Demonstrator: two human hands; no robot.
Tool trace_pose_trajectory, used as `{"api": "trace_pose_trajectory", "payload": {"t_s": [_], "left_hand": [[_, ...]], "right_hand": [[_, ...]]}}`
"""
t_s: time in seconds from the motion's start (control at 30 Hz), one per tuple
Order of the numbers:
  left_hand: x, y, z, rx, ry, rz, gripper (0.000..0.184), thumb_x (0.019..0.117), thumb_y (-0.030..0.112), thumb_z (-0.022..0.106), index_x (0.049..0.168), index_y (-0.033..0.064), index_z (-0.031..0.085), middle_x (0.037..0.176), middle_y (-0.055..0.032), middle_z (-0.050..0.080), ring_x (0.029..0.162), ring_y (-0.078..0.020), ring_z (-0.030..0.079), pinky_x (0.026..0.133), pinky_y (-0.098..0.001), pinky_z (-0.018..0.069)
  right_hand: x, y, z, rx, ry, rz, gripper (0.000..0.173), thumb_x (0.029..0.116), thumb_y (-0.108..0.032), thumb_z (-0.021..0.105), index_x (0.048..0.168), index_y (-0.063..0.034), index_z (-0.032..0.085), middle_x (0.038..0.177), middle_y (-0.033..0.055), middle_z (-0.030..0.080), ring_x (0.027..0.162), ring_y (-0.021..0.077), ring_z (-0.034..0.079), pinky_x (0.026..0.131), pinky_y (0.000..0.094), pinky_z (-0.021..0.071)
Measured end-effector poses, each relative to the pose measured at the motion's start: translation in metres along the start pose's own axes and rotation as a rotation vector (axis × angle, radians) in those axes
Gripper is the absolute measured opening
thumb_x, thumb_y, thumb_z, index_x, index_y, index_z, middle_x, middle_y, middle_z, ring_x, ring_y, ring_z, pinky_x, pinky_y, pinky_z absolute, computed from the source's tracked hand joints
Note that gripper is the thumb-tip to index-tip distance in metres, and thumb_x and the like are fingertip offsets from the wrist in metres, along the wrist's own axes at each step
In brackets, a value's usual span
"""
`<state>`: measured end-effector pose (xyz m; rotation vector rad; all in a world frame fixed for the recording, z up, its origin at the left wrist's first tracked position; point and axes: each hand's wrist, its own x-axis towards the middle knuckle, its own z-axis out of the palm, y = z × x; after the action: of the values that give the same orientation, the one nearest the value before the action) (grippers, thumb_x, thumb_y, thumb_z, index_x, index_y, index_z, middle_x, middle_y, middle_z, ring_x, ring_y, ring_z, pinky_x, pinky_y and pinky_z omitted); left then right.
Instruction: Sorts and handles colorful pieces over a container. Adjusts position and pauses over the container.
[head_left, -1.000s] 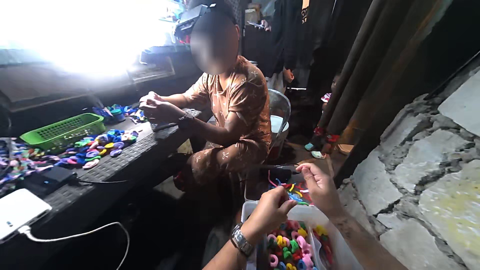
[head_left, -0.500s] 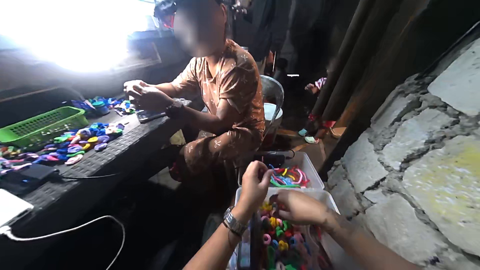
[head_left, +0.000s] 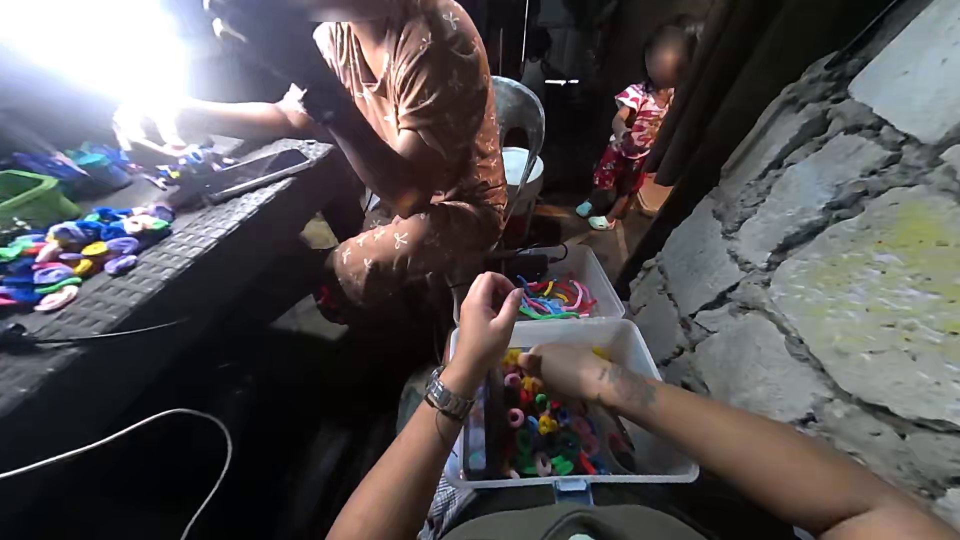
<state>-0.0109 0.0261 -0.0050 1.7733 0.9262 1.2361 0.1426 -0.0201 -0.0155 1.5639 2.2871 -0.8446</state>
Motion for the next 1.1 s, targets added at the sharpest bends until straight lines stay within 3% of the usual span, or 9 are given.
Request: {"api": "trace_pose_trajectory", "payload": {"t_s": [0.07, 0.2, 0.27, 0.33, 0.47, 0.6, 0.8, 0.93, 1.1], "left_hand": [[0.000, -0.002, -0.002, -0.033, 0.006, 0.013, 0.020, 0.1029, 0.016, 0.051, 0.103, -0.0012, 0.062, 0.088, -0.0048, 0.061, 0.075, -0.0076, 0.062, 0.072, -0.0267, 0.0556], [0.002, -0.005, -0.002, -0.097, -0.168, 0.096, 0.034, 0.1082, 0.021, 0.038, 0.108, -0.0018, 0.063, 0.093, -0.0025, 0.062, 0.081, -0.0047, 0.060, 0.076, -0.0248, 0.0538], [0.000, -0.002, -0.001, -0.120, -0.317, 0.097, 0.034, 0.1080, 0.023, 0.040, 0.115, -0.0036, 0.060, 0.096, -0.0026, 0.063, 0.082, -0.0034, 0.061, 0.076, -0.0236, 0.0538], [-0.001, 0.001, 0.001, -0.106, -0.370, 0.109, 0.033, 0.1047, 0.022, 0.051, 0.120, -0.0066, 0.057, 0.098, -0.0054, 0.065, 0.081, -0.0048, 0.064, 0.075, -0.0243, 0.0569], [0.000, -0.002, 0.003, 0.004, -0.199, 0.117, 0.021, 0.0991, 0.013, 0.063, 0.111, -0.0027, 0.069, 0.108, -0.0104, 0.065, 0.086, -0.0069, 0.066, 0.077, -0.0216, 0.0579], [-0.001, 0.000, 0.005, 0.039, -0.143, 0.107, 0.014, 0.0972, 0.009, 0.064, 0.104, 0.0001, 0.072, 0.105, -0.0088, 0.067, 0.085, -0.0058, 0.067, 0.076, -0.0203, 0.0581], [-0.001, 0.001, 0.001, -0.084, -0.195, 0.126, 0.014, 0.0919, 0.001, 0.066, 0.105, -0.0020, 0.069, 0.108, -0.0083, 0.064, 0.089, -0.0062, 0.065, 0.079, -0.0215, 0.0576], [0.001, 0.005, -0.002, -0.263, -0.192, 0.032, 0.009, 0.0972, 0.002, 0.059, 0.105, -0.0002, 0.063, 0.098, -0.0022, 0.066, 0.084, -0.0063, 0.066, 0.078, -0.0253, 0.0585], [0.002, 0.003, -0.002, -0.613, -0.110, -0.001, 0.010, 0.1004, -0.001, 0.049, 0.104, 0.0074, 0.053, 0.097, 0.0004, 0.070, 0.079, -0.0054, 0.066, 0.070, -0.0230, 0.0561]], "right_hand": [[-0.008, 0.013, -0.010, 0.124, 0.122, -0.192, 0.021, 0.1000, -0.015, 0.060, 0.112, -0.0003, 0.068, 0.102, 0.0204, 0.070, 0.098, 0.0373, 0.068, 0.086, 0.0603, 0.0518], [-0.024, 0.025, -0.022, 0.602, 0.516, -0.538, 0.022, 0.1023, -0.013, 0.052, 0.112, 0.0044, 0.062, 0.095, 0.0092, 0.067, 0.078, 0.0100, 0.064, 0.073, 0.0289, 0.0560], [-0.025, 0.022, -0.022, 0.755, 0.664, -0.570, 0.023, 0.1028, -0.011, 0.051, 0.119, 0.0048, 0.056, 0.098, 0.0056, 0.067, 0.082, 0.0057, 0.067, 0.075, 0.0254, 0.0586], [-0.020, 0.020, -0.019, 0.796, 0.811, -0.534, 0.022, 0.0992, -0.007, 0.054, 0.118, 0.0046, 0.057, 0.097, 0.0046, 0.069, 0.081, 0.0047, 0.068, 0.075, 0.0243, 0.0592], [-0.012, 0.015, -0.014, 0.786, 1.017, -0.365, 0.021, 0.0949, -0.004, 0.061, 0.115, 0.0034, 0.062, 0.099, 0.0066, 0.070, 0.083, 0.0058, 0.068, 0.077, 0.0234, 0.0587], [-0.013, 0.012, -0.019, 0.925, 0.898, -0.218, 0.023, 0.0955, -0.002, 0.059, 0.117, 0.0012, 0.067, 0.103, 0.0070, 0.071, 0.085, 0.0074, 0.069, 0.079, 0.0256, 0.0593], [-0.020, 0.008, -0.026, 1.431, 0.741, -0.249, 0.013, 0.0954, 0.001, 0.063, 0.107, -0.0039, 0.062, 0.095, 0.0040, 0.069, 0.079, 0.0115, 0.068, 0.067, 0.0271, 0.0589], [-0.016, 0.016, -0.020, 1.527, 0.767, -0.508, 0.016, 0.0885, 0.001, 0.070, 0.096, -0.0131, 0.069, 0.092, 0.0010, 0.073, 0.072, 0.0059, 0.067, 0.063, 0.0211, 0.0568], [-0.007, 0.033, -0.015, 1.436, 0.716, -0.876, 0.014, 0.0901, -0.013, 0.074, 0.100, -0.0235, 0.076, 0.091, -0.0042, 0.072, 0.073, 0.0020, 0.066, 0.066, 0.0191, 0.0575]]}}
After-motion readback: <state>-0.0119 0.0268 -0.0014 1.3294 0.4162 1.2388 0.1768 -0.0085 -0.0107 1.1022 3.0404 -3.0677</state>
